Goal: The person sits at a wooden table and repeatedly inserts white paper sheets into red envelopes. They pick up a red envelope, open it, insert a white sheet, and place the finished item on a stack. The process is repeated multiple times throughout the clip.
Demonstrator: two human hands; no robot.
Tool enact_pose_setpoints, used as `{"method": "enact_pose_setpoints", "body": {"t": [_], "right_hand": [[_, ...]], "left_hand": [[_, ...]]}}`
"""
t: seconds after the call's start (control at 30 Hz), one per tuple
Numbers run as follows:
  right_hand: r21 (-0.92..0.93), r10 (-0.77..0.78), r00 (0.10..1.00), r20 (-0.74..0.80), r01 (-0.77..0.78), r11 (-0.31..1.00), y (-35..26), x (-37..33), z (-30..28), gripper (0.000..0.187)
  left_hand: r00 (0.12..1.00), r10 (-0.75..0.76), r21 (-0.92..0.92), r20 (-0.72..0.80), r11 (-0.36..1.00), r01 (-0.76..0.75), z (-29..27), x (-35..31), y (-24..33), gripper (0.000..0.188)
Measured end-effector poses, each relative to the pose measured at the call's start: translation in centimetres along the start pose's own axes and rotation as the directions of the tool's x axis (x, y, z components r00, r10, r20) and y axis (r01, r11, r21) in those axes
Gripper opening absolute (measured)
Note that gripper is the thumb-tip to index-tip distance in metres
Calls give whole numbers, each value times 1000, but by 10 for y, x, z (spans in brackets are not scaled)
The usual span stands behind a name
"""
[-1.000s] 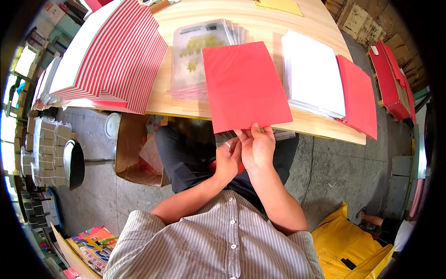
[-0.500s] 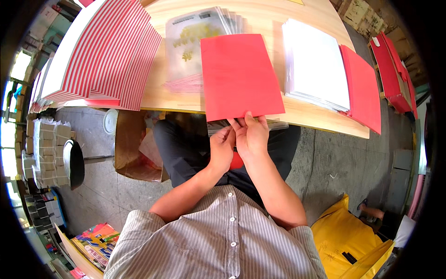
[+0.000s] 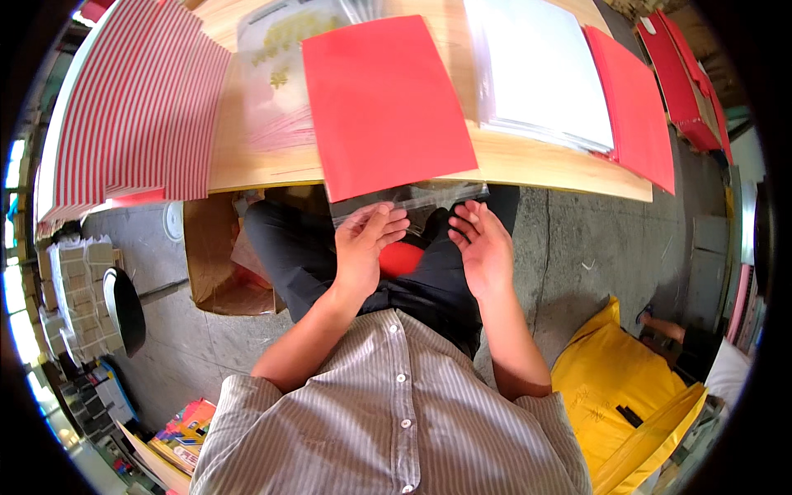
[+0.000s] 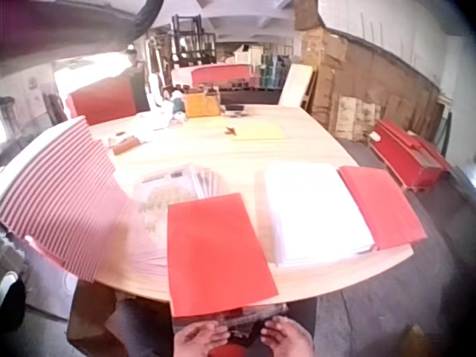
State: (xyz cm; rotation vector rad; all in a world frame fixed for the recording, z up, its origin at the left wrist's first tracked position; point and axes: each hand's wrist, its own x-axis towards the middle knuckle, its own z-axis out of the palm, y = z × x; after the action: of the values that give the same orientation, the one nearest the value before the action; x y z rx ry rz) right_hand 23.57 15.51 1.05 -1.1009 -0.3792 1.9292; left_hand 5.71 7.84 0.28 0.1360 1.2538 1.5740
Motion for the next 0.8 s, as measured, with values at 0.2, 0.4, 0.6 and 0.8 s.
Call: {"method": "enact_pose_setpoints", "body": {"t": [0.2,0.4,0.6,0.8], "right_hand": [[-131,-139,983,117,154,979,7,22,-2,24],[-115,-169,981,99,180,977,4,30,-9,17],[-125,-205,971,124,220,967,5,36,-9,16],[-63,-219,966,135,229,971,3,36,-9,17]], "left_hand": [[973,-56,366,222,930,-30,-7,-37,-15,19],[487,433,476,758,143,-868,55,-13,39,16],[399,323,491,858,-288,-822,93,40,23,24],[398,311,487,863,-306,-818,98,45,17,17]]}}
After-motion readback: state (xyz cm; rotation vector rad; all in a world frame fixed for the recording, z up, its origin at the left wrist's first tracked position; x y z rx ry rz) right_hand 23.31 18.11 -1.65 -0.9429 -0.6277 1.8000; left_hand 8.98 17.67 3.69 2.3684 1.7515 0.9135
